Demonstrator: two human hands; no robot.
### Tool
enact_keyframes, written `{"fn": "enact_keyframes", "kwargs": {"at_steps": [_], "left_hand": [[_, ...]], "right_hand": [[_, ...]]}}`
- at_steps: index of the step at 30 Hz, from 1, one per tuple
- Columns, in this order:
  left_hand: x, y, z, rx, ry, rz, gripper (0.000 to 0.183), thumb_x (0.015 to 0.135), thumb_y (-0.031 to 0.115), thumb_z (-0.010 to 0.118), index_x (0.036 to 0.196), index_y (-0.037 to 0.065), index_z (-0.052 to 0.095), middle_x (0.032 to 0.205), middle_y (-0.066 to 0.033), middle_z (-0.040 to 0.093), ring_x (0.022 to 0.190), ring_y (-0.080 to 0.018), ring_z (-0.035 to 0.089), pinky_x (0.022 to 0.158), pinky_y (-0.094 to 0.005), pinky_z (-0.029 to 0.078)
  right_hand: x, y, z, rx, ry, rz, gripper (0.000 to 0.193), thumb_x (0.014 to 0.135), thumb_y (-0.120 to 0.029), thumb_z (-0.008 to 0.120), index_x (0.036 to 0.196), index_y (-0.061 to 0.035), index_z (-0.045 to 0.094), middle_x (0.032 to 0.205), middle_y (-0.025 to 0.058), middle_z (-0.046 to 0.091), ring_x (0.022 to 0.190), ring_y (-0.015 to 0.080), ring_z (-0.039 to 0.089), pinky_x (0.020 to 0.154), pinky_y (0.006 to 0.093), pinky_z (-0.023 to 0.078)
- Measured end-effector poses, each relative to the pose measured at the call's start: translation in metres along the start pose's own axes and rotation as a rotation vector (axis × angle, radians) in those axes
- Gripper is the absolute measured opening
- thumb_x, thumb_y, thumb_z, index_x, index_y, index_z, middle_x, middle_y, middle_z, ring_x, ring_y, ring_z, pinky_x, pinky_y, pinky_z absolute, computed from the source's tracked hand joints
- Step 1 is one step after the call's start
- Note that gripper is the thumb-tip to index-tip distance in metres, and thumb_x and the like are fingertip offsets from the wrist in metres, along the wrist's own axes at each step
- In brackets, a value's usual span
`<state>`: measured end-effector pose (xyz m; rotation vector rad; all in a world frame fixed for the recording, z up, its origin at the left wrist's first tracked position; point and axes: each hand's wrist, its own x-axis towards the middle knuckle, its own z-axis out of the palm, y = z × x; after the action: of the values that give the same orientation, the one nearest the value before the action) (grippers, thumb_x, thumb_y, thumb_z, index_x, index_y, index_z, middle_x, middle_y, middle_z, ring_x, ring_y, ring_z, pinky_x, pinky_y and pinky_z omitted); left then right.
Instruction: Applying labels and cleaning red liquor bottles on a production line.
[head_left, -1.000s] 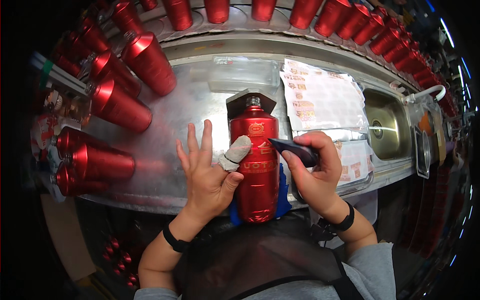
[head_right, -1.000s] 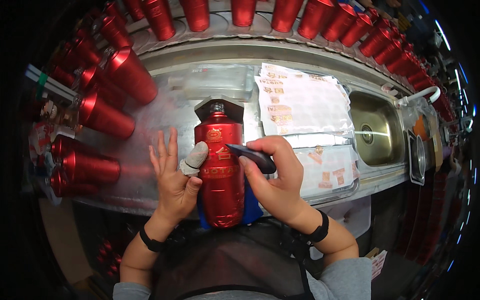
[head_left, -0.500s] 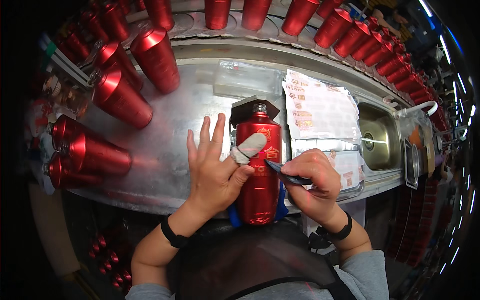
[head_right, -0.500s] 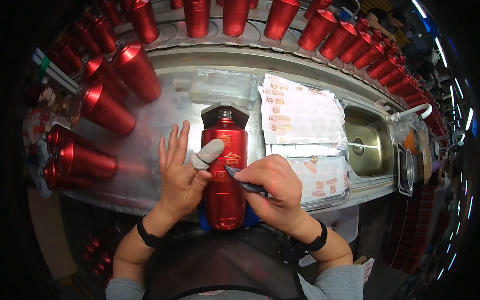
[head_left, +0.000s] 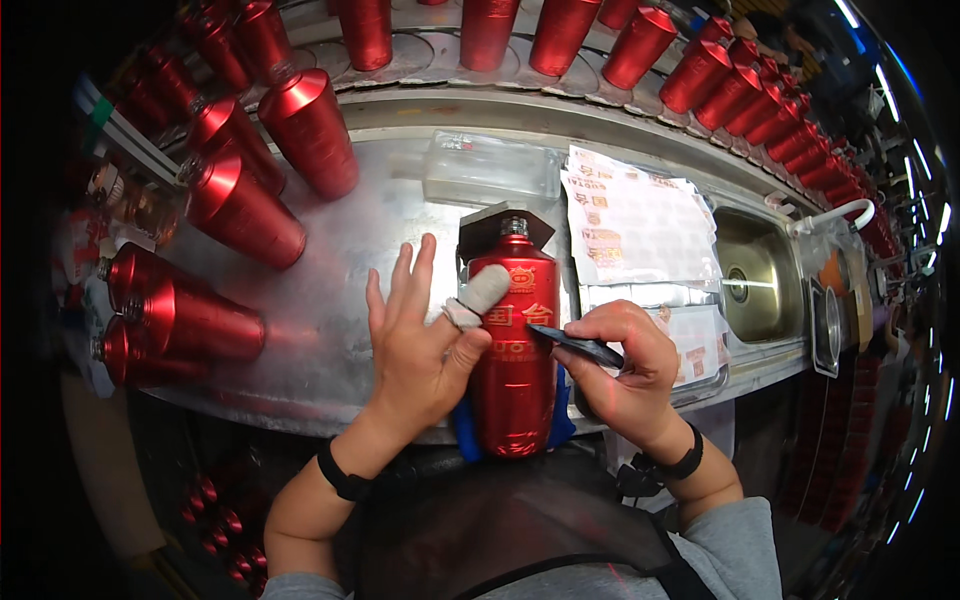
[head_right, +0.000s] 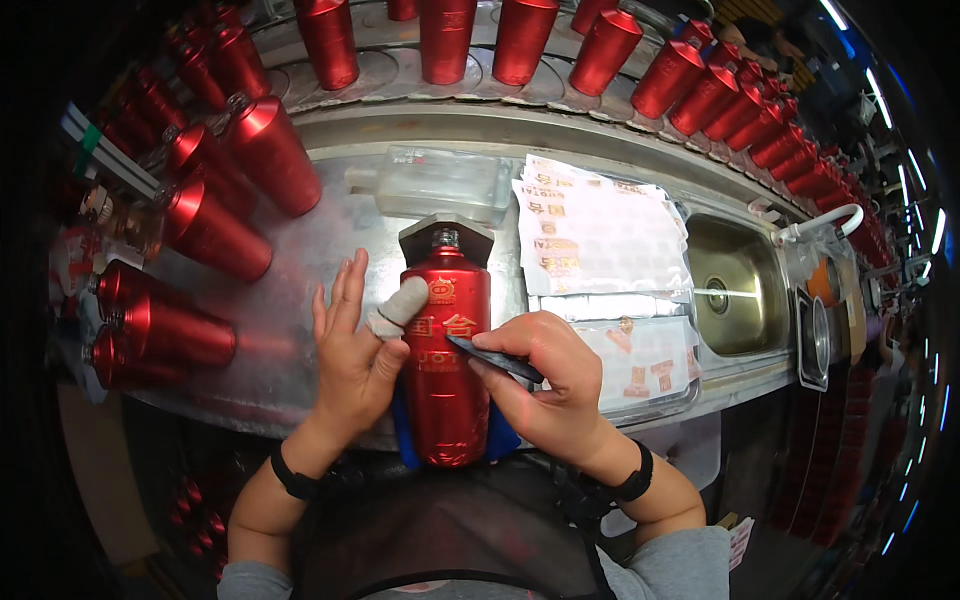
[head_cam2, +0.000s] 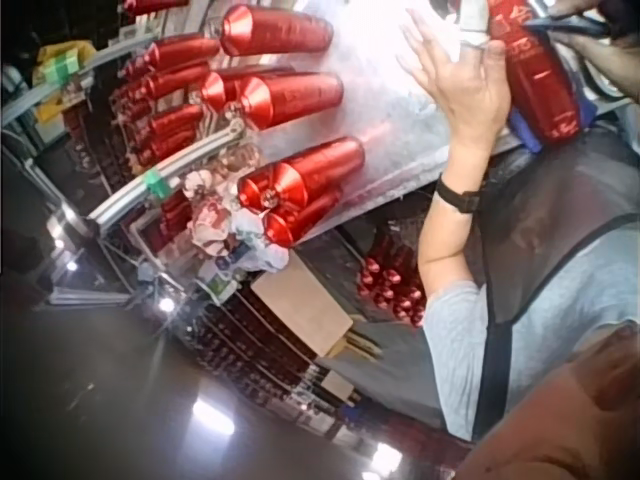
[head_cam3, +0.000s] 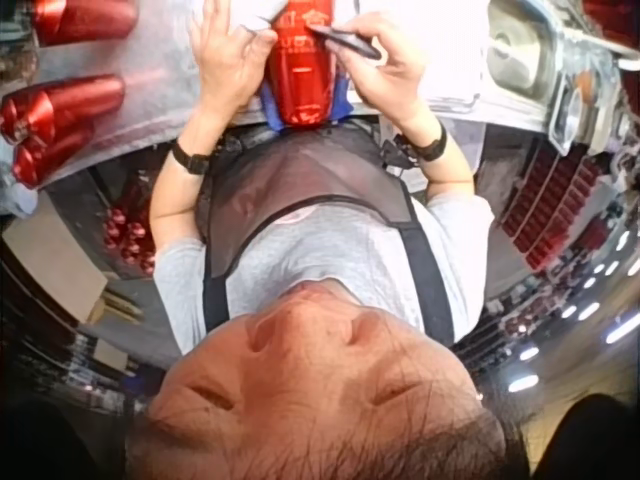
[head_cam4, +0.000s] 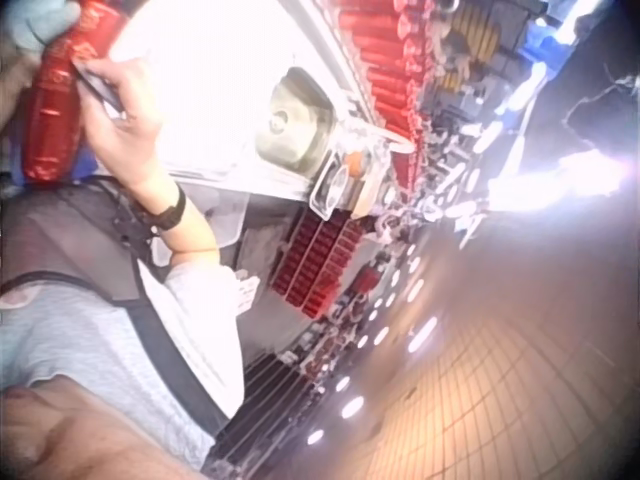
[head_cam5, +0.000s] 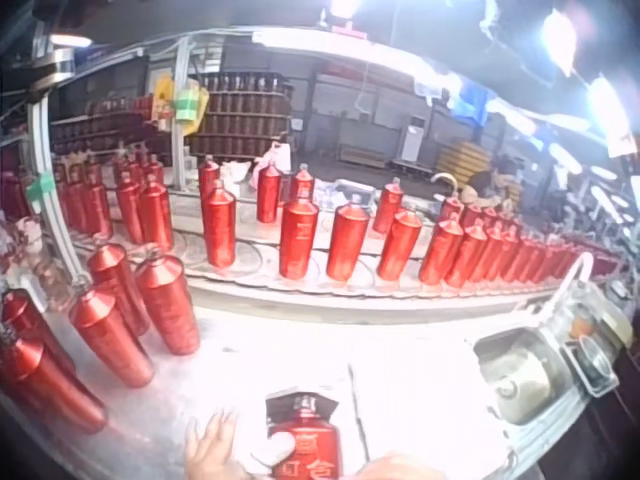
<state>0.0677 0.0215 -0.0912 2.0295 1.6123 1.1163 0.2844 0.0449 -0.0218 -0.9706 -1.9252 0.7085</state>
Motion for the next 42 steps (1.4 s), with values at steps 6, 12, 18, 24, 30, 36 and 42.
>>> {"fn": "enact_keyframes", "kwargs": {"at_steps": [6, 12, 18, 24, 30, 36, 42], "left_hand": [[0.022, 0.007, 0.004, -0.5, 0.021, -0.191, 0.054, 0.093, 0.023, 0.068, 0.136, -0.006, 0.053, 0.139, -0.0243, 0.054, 0.133, -0.0333, 0.049, 0.109, -0.039, 0.038], [0.041, 0.023, 0.014, -1.014, -0.049, -0.513, 0.052, 0.088, 0.012, 0.075, 0.13, -0.006, 0.051, 0.121, -0.0164, 0.063, 0.109, -0.0176, 0.063, 0.094, -0.0308, 0.052], [0.05, 0.019, 0.018, -1.027, -0.031, -0.575, 0.044, 0.088, 0.012, 0.076, 0.123, -0.006, 0.055, 0.114, -0.0151, 0.066, 0.104, -0.0177, 0.065, 0.09, -0.0303, 0.054], [0.058, 0.016, 0.02, -1.129, -0.037, -0.627, 0.039, 0.089, 0.014, 0.075, 0.12, -0.004, 0.057, 0.113, -0.0139, 0.066, 0.103, -0.0163, 0.064, 0.088, -0.0286, 0.054], [0.044, 0.011, 0.021, -1.162, -0.049, -0.633, 0.044, 0.092, 0.014, 0.072, 0.128, -0.004, 0.053, 0.119, -0.013, 0.064, 0.106, -0.0159, 0.063, 0.091, -0.0288, 0.053], [0.039, 0.016, 0.021, -1.084, -0.076, -0.562, 0.053, 0.093, 0.014, 0.07, 0.137, -0.004, 0.045, 0.126, -0.0148, 0.059, 0.112, -0.0175, 0.06, 0.095, -0.0305, 0.051], [0.04, 0.014, 0.02, -1.069, -0.093, -0.548, 0.054, 0.093, 0.011, 0.068, 0.139, -0.004, 0.043, 0.129, -0.0157, 0.058, 0.115, -0.0187, 0.059, 0.097, -0.0314, 0.05]], "right_hand": [[0.002, 0.0, 0.0, 0.281, 0.053, 0.418, 0.022, 0.082, 0.001, 0.071, 0.103, -0.0003, 0.063, 0.092, 0.0066, 0.066, 0.082, 0.0118, 0.061, 0.071, 0.0259, 0.048], [0.014, 0.021, 0.002, 0.504, 0.01, 0.701, 0.024, 0.088, -0.007, 0.068, 0.109, -0.0026, 0.059, 0.09, 0.0006, 0.061, 0.08, 0.0047, 0.055, 0.073, 0.0197, 0.044], [0.018, 0.025, 0.01, 0.493, -0.04, 0.705, 0.022, 0.088, -0.006, 0.068, 0.105, -0.0053, 0.054, 0.077, -0.0018, 0.058, 0.074, 0.0025, 0.053, 0.066, 0.0195, 0.042], [0.021, 0.029, 0.011, 0.449, -0.063, 0.672, 0.019, 0.09, -0.007, 0.067, 0.102, -0.0057, 0.053, 0.076, -0.0022, 0.058, 0.071, 0.0016, 0.052, 0.063, 0.019, 0.04], [0.035, 0.028, 0.007, 0.429, -0.08, 0.729, 0.017, 0.09, -0.012, 0.07, 0.096, -0.0052, 0.056, 0.075, -0.0018, 0.058, 0.069, 0.0009, 0.05, 0.057, 0.019, 0.037], [0.045, 0.047, 0.013, 0.273, -0.127, 0.695, 0.035, 0.084, -0.024, 0.079, 0.084, -0.0084, 0.048, 0.067, -0.0074, 0.042, 0.062, 0.0007, 0.037, 0.054, 0.0192, 0.033], [0.046, 0.045, 0.012, 0.294, -0.166, 0.696, 0.043, 0.077, -0.027, 0.085, 0.083, -0.0109, 0.046, 0.069, -0.0075, 0.04, 0.064, 0.0021, 0.036, 0.053, 0.0212, 0.032]]}}
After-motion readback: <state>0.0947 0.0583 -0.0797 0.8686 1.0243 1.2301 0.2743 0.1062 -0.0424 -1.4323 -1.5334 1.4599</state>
